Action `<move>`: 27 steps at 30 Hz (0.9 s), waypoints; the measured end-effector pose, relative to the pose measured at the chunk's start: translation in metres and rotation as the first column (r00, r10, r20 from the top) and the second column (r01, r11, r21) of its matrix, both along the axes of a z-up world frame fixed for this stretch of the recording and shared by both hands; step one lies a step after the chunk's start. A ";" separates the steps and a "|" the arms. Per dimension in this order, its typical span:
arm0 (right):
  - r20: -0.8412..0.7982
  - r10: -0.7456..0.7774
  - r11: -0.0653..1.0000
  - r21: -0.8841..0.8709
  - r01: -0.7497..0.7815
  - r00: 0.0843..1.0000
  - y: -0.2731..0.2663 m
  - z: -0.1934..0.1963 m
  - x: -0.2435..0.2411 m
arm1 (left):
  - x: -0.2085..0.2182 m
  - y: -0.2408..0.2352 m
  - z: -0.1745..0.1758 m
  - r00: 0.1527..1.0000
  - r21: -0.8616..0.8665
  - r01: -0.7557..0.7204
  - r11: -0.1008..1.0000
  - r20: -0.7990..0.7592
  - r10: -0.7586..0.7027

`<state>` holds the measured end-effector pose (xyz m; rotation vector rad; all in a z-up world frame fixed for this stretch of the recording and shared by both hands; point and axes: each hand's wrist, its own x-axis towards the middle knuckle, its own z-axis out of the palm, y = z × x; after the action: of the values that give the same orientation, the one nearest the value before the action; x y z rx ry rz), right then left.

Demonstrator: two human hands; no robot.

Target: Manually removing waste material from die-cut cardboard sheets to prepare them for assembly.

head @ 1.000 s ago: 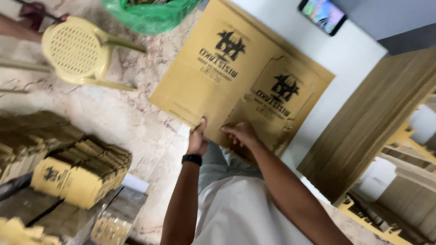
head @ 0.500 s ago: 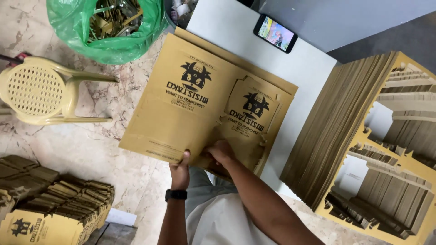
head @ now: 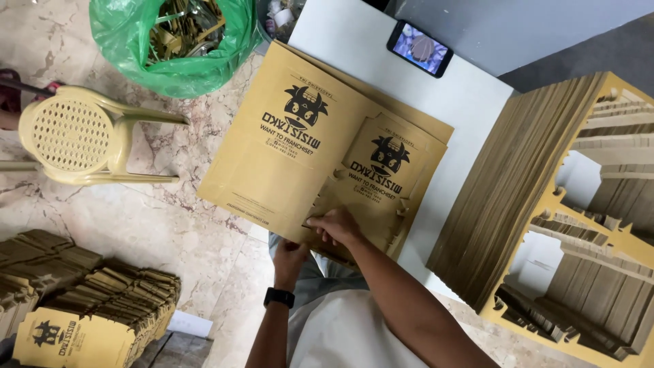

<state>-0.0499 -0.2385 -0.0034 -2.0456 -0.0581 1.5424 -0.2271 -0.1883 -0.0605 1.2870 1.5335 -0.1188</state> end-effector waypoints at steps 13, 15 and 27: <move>0.018 0.417 0.905 -0.100 -0.414 0.909 -0.013 -0.030 -0.005 | 0.015 0.005 0.013 0.961 -0.072 0.260 0.963 0.121 -0.251; 0.001 0.440 0.891 -0.121 -0.437 0.898 -0.013 -0.025 -0.012 | 0.012 0.004 0.024 0.959 -0.029 0.261 0.965 0.125 -0.255; 0.240 0.314 0.948 -0.034 -0.315 0.919 0.002 0.007 -0.009 | 0.029 -0.013 0.007 0.838 0.006 0.468 0.884 -0.321 -0.441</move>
<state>-0.0591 -0.2362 0.0035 -2.2965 -0.5085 1.4566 -0.1978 -0.2015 -0.0535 1.7514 1.4700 -0.5963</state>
